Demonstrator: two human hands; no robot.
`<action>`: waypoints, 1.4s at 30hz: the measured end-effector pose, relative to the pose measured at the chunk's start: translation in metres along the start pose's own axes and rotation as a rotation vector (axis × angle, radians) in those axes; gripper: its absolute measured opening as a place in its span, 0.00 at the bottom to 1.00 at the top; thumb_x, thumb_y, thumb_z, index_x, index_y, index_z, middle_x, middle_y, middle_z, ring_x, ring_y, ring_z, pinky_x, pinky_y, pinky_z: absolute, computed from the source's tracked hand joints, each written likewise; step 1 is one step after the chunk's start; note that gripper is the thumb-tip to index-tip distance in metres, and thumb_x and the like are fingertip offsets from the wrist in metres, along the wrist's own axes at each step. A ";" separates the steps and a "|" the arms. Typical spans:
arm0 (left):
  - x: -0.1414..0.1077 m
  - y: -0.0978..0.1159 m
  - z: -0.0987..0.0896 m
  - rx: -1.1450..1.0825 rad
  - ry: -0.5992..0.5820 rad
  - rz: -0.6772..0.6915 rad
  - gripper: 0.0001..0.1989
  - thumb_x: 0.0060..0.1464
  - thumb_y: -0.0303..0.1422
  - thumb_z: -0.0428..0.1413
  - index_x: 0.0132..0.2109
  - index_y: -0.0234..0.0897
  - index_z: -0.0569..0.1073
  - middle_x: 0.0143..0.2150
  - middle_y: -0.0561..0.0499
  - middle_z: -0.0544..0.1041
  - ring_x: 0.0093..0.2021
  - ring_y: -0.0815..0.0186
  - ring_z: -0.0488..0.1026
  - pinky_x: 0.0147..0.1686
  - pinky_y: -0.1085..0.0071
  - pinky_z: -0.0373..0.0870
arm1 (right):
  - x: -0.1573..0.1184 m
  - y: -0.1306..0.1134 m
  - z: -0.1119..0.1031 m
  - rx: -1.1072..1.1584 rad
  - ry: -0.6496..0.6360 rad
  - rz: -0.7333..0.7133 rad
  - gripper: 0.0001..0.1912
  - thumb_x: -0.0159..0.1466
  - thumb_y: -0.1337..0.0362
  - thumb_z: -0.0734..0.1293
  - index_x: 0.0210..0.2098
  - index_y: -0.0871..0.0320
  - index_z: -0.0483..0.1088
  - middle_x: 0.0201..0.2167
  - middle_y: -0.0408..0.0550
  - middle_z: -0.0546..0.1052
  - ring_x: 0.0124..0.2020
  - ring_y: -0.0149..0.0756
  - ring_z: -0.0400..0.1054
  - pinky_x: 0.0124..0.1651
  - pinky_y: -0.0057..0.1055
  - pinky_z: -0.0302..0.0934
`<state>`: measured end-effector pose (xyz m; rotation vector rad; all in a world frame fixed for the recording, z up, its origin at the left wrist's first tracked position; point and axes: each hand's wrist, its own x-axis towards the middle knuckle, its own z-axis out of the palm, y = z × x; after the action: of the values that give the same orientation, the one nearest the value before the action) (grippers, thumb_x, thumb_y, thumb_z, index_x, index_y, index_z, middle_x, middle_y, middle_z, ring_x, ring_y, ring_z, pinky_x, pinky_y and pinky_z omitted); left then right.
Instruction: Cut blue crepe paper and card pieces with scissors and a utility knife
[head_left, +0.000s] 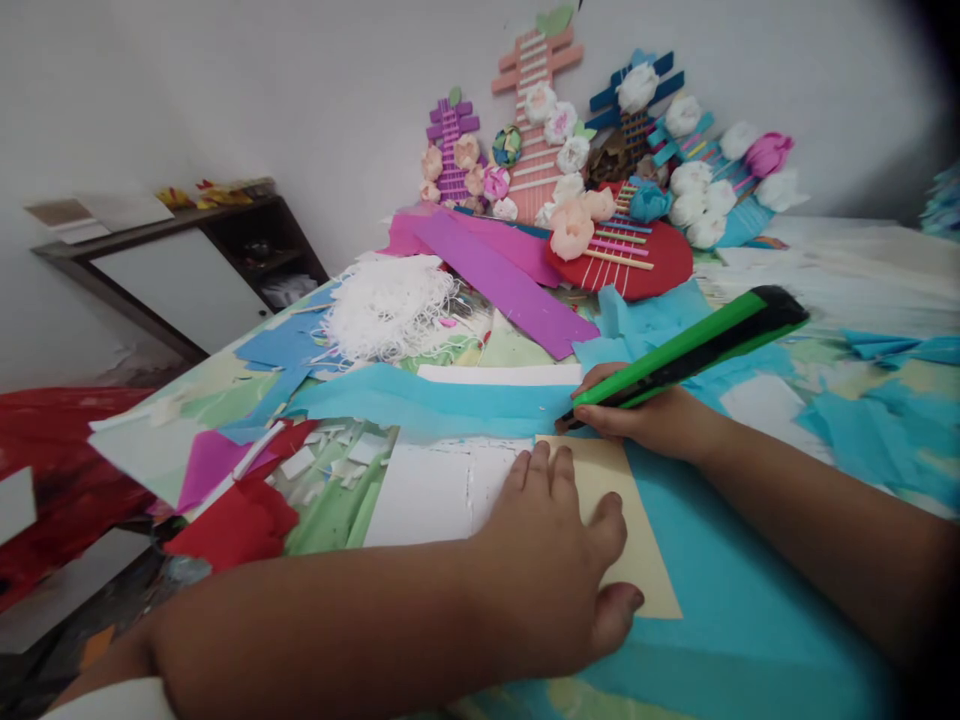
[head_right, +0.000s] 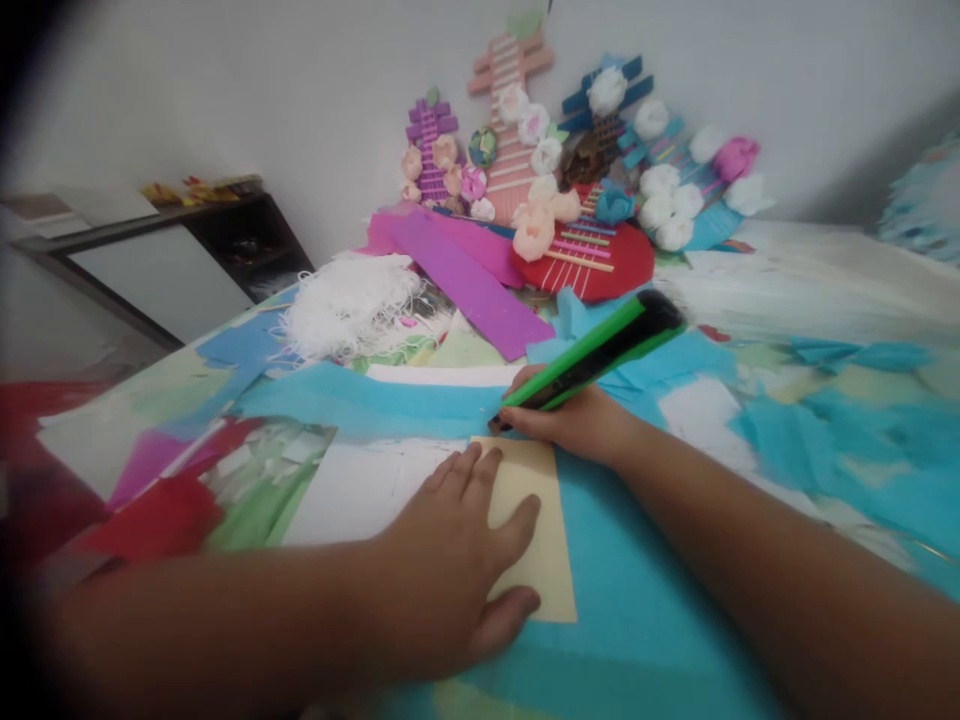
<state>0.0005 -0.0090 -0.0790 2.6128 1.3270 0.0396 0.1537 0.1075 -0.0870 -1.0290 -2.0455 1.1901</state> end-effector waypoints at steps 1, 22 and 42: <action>0.000 0.000 0.000 -0.001 -0.005 0.000 0.29 0.52 0.46 0.42 0.58 0.35 0.56 0.59 0.27 0.48 0.57 0.33 0.40 0.49 0.44 0.46 | 0.000 0.000 0.000 -0.004 -0.006 0.004 0.10 0.52 0.56 0.64 0.30 0.56 0.66 0.22 0.42 0.72 0.17 0.26 0.61 0.21 0.27 0.56; 0.000 0.001 -0.001 0.002 -0.027 -0.003 0.30 0.51 0.46 0.43 0.58 0.35 0.56 0.59 0.28 0.48 0.57 0.33 0.40 0.49 0.43 0.46 | 0.004 0.000 -0.005 -0.081 -0.189 -0.009 0.12 0.52 0.55 0.64 0.29 0.57 0.66 0.21 0.40 0.70 0.18 0.25 0.61 0.23 0.25 0.57; 0.000 -0.002 -0.004 -0.007 0.002 -0.011 0.30 0.49 0.48 0.44 0.57 0.40 0.57 0.60 0.34 0.50 0.57 0.35 0.44 0.49 0.45 0.48 | -0.001 -0.010 -0.009 0.020 -0.117 0.037 0.09 0.53 0.58 0.63 0.29 0.57 0.66 0.16 0.38 0.68 0.18 0.27 0.62 0.26 0.27 0.59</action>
<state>-0.0011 -0.0069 -0.0749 2.6001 1.3399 0.0442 0.1580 0.1080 -0.0743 -1.0135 -2.1071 1.3155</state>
